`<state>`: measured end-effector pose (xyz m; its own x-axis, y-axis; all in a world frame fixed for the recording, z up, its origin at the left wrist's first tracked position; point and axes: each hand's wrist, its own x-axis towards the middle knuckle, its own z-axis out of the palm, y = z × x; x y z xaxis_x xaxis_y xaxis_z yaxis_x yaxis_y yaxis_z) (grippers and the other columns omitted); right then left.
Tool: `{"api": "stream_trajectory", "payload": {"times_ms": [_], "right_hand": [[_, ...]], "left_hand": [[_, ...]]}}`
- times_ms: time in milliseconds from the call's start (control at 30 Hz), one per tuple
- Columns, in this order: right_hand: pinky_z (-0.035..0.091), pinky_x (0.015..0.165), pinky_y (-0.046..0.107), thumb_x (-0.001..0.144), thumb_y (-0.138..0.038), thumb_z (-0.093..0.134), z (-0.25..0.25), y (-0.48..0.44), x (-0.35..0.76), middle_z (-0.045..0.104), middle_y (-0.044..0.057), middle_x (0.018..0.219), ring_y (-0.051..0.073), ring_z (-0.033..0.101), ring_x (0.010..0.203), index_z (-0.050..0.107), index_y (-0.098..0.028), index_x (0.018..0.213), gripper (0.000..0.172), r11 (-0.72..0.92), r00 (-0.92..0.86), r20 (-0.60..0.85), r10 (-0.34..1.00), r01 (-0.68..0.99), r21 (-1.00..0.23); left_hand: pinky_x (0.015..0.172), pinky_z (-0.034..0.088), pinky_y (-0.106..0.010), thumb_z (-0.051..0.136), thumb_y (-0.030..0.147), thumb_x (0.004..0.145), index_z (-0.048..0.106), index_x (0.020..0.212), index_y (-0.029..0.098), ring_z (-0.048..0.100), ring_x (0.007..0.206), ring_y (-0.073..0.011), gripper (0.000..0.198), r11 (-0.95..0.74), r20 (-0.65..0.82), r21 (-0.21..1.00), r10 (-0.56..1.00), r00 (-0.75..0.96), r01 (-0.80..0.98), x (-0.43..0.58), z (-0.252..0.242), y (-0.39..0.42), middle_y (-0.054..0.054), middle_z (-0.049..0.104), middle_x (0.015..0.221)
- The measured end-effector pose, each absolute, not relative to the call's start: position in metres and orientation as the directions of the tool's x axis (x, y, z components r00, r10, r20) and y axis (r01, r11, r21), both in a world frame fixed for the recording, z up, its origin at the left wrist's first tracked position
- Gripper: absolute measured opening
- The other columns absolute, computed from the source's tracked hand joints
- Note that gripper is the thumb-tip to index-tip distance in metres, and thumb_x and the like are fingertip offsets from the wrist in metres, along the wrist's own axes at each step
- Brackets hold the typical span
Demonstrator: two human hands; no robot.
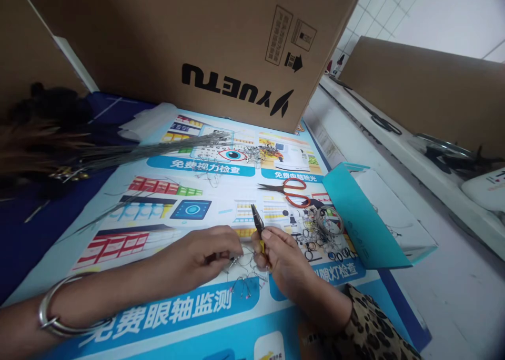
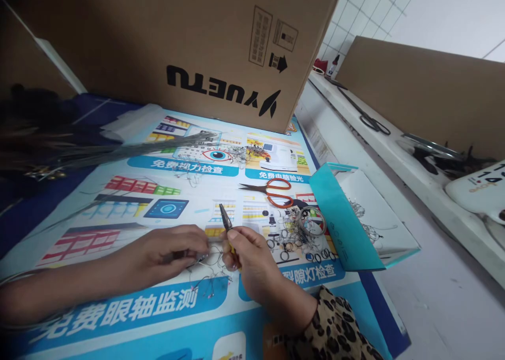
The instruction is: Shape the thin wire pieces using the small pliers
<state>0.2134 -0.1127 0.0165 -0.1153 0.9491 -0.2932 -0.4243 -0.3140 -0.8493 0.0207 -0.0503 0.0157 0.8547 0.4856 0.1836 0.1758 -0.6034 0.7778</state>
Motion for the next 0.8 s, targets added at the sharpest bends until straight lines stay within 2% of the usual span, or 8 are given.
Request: {"api": "stream_trajectory", "payload": {"times_ms": [200,267,367,500,667,800], "right_hand": [[0.025,0.046,0.021,0.083,-0.034,0.055,0.01,-0.114,0.214,0.049,-0.002,0.064,0.006,0.039,0.048,0.058,-0.016,0.081,0.018,-0.287,-0.09,-0.274,0.957,-0.391,-0.874],[0.028,0.046,0.021,0.084,-0.035,0.053,0.01,-0.114,0.216,0.05,-0.002,0.06,0.007,0.041,0.048,0.058,-0.016,0.08,0.019,-0.28,-0.097,-0.263,0.96,-0.292,-0.915],[0.032,0.049,0.021,0.084,-0.035,0.051,0.016,-0.112,0.222,0.051,-0.002,0.056,0.009,0.044,0.05,0.058,-0.016,0.079,0.021,-0.233,-0.1,-0.228,0.968,-0.047,-0.971],[0.032,0.053,0.02,0.082,-0.031,0.055,0.031,-0.108,0.235,0.048,-0.003,0.059,0.008,0.043,0.057,0.057,-0.015,0.069,0.021,-0.058,-0.187,-0.111,0.976,0.267,-0.962],[0.032,0.053,0.02,0.083,-0.033,0.053,0.042,-0.107,0.25,0.047,-0.001,0.066,0.009,0.041,0.06,0.06,-0.014,0.079,0.02,-0.014,-0.31,-0.135,0.941,0.363,-0.932],[0.032,0.054,0.02,0.084,-0.033,0.052,0.043,-0.109,0.255,0.048,-0.001,0.069,0.009,0.041,0.061,0.061,-0.014,0.082,0.021,0.022,-0.366,-0.15,0.919,0.427,-0.904]], "left_hand": [[0.075,0.042,-0.022,0.041,0.007,0.085,0.052,0.101,0.022,0.055,0.088,-0.0126,0.023,-0.677,0.268,0.723,0.459,0.847,0.138,0.019,0.012,-0.053,-0.003,0.058,0.096],[0.075,0.042,-0.022,0.041,0.006,0.085,0.051,0.102,0.022,0.055,0.088,-0.0127,0.025,-0.686,0.272,0.715,0.451,0.85,0.135,0.018,0.011,-0.053,-0.003,0.058,0.097],[0.077,0.043,-0.022,0.04,0.005,0.085,0.051,0.105,0.022,0.055,0.09,-0.0132,0.028,-0.695,0.265,0.707,0.431,0.863,0.13,0.016,0.008,-0.052,-0.004,0.058,0.099],[0.079,0.043,-0.024,0.041,0.006,0.085,0.051,0.106,0.022,0.055,0.092,-0.0143,0.029,-0.721,0.267,0.682,0.398,0.878,0.12,0.012,0.004,-0.047,-0.005,0.058,0.101],[0.081,0.044,-0.023,0.045,0.008,0.085,0.053,0.109,0.022,0.055,0.097,-0.015,0.028,-0.734,0.306,0.673,0.383,0.871,0.087,0.009,0.002,-0.041,-0.006,0.059,0.105],[0.081,0.045,-0.022,0.047,0.01,0.085,0.057,0.106,0.021,0.057,0.095,-0.0144,0.026,-0.699,0.318,0.712,0.407,0.856,0.068,0.011,0.005,-0.04,-0.005,0.061,0.101]]}}
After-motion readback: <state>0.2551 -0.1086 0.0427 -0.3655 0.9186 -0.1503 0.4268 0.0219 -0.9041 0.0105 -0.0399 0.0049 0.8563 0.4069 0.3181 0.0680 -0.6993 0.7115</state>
